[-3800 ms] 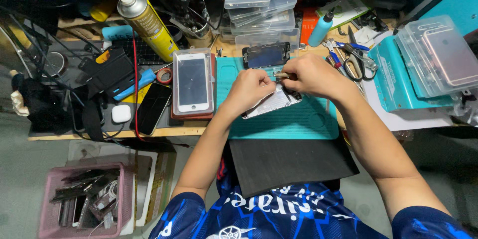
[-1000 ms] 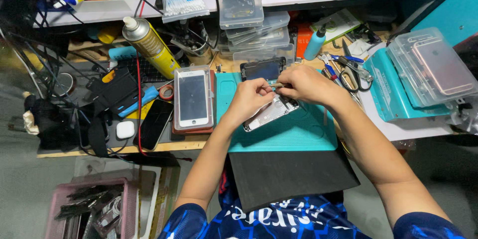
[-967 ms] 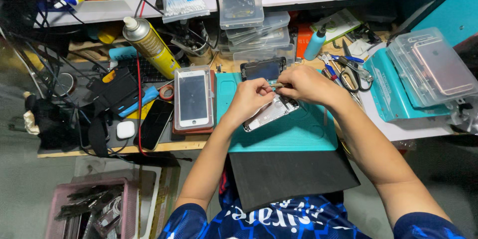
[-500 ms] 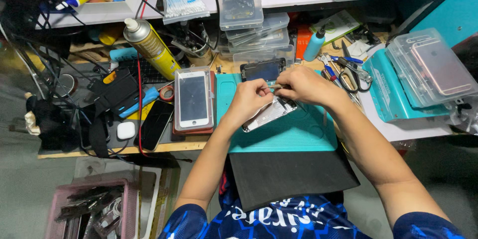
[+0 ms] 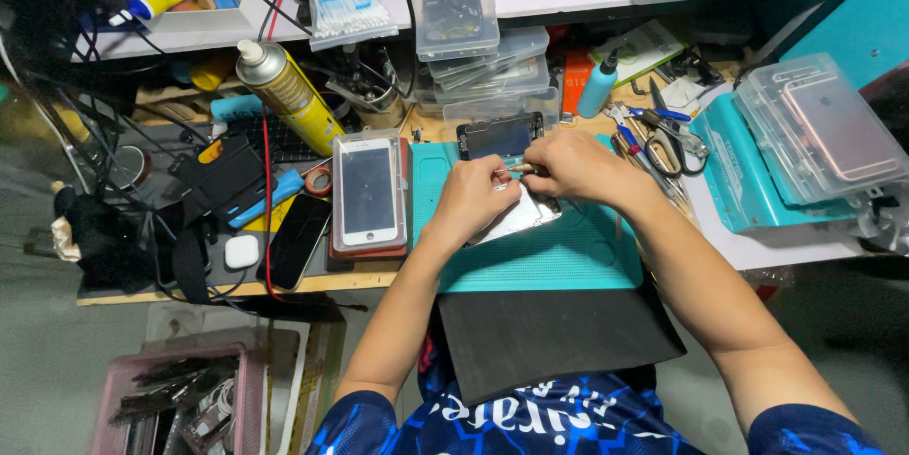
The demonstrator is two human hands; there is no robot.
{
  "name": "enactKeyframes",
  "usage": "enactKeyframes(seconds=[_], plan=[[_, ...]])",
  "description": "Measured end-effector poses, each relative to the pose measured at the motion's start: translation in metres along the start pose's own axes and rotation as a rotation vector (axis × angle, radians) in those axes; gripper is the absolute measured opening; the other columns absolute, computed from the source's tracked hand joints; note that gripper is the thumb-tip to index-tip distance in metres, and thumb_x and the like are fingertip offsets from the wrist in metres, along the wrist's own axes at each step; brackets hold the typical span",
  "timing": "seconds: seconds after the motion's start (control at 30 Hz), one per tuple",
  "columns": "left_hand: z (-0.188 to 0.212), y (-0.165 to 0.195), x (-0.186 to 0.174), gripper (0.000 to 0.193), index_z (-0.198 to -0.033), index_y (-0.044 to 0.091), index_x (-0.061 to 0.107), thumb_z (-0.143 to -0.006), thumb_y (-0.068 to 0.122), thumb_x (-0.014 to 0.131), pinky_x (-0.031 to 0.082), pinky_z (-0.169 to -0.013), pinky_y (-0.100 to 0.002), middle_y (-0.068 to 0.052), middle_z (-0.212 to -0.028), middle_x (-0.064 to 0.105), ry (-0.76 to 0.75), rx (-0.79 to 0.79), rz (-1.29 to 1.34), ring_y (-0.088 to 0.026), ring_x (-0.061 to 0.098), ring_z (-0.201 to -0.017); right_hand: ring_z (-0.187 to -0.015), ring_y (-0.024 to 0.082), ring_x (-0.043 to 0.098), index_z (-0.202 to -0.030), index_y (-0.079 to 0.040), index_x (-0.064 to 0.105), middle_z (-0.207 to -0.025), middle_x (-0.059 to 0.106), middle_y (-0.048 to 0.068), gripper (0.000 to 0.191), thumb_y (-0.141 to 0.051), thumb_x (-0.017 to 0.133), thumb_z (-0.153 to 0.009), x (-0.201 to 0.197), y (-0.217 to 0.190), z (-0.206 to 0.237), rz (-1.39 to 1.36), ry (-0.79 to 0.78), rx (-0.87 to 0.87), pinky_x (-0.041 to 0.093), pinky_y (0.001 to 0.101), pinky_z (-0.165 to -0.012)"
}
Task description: The person disassembles a smartphone at a repair bench, using a screwdriver to remove and reposition internal components while holding the phone chassis. They lift the frame, work on the internals, and continue fastening and adjusting small parts on the work mat.
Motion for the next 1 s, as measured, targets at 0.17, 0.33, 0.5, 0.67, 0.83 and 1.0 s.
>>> enactKeyframes(seconds=[0.17, 0.33, 0.5, 0.67, 0.83, 1.0], plan=[[0.0, -0.004, 0.001, 0.029, -0.079, 0.0, 0.07, -0.075, 0.027, 0.076, 0.056, -0.066, -0.042, -0.02, -0.072, 0.07, -0.006, -0.035, -0.012, -0.035, 0.071, -0.07, -0.08, 0.037, 0.067, -0.086, -0.003, 0.072, -0.081, 0.069, 0.016, 0.022, -0.024, 0.075, -0.078, 0.006, 0.006, -0.001, 0.004, -0.012, 0.022, 0.052, 0.0484, -0.071], [-0.005, -0.022, -0.003, 0.026, -0.081, 0.001, 0.072, -0.077, 0.026, 0.078, 0.056, -0.064, -0.037, -0.016, -0.071, 0.071, 0.022, -0.072, 0.04, -0.026, 0.072, -0.067, -0.076, 0.032, 0.069, -0.096, -0.003, 0.076, -0.084, 0.072, 0.015, 0.026, -0.028, 0.073, -0.086, -0.001, 0.015, -0.002, -0.214, 0.116, 0.005, 0.053, 0.0417, -0.068], [-0.01, -0.058, -0.02, 0.017, -0.091, 0.001, 0.069, -0.088, 0.017, 0.073, 0.052, -0.058, -0.03, -0.008, -0.068, 0.073, 0.194, -0.154, 0.239, -0.013, 0.069, -0.061, -0.07, 0.03, 0.067, -0.106, -0.001, 0.074, -0.083, 0.069, 0.017, 0.026, -0.025, 0.066, -0.096, -0.006, 0.047, 0.022, -0.335, 0.253, 0.297, 0.051, 0.0402, -0.066], [-0.023, -0.094, -0.038, 0.018, -0.104, 0.002, 0.064, -0.093, 0.014, 0.072, 0.049, -0.056, -0.031, -0.007, -0.067, 0.071, 0.352, -0.131, 0.155, -0.014, 0.066, -0.057, -0.078, 0.036, 0.065, -0.105, 0.002, 0.069, -0.089, 0.067, 0.02, 0.025, -0.022, 0.062, -0.104, 0.009, 0.071, 0.03, -0.242, 0.282, 0.287, 0.049, 0.0436, -0.069], [-0.028, -0.107, -0.047, 0.021, -0.112, 0.002, 0.06, -0.096, 0.009, 0.07, 0.048, -0.059, -0.032, -0.008, -0.066, 0.069, 0.384, -0.123, 0.181, -0.015, 0.063, -0.058, -0.081, 0.039, 0.066, -0.101, 0.001, 0.068, -0.085, 0.067, 0.021, 0.028, -0.027, 0.066, -0.101, 0.042, 0.088, 0.007, -0.185, 0.145, 0.365, 0.049, 0.0466, -0.072], [-0.027, -0.114, -0.056, 0.022, -0.116, 0.002, 0.058, -0.097, 0.008, 0.068, 0.051, -0.062, -0.031, -0.009, -0.07, 0.071, 0.385, -0.116, 0.213, -0.014, 0.065, -0.062, -0.085, 0.038, 0.069, -0.102, -0.011, 0.078, -0.089, 0.072, 0.017, 0.019, -0.023, 0.071, -0.088, 0.063, 0.095, -0.019, -0.132, 0.078, 0.371, 0.052, 0.0481, -0.076]])
Point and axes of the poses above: each hand's wrist, its own z-axis away from the middle knuckle, its own x-axis out of the palm, y = z × x, the point moved 5 cm from there along -z, towards the middle knuckle
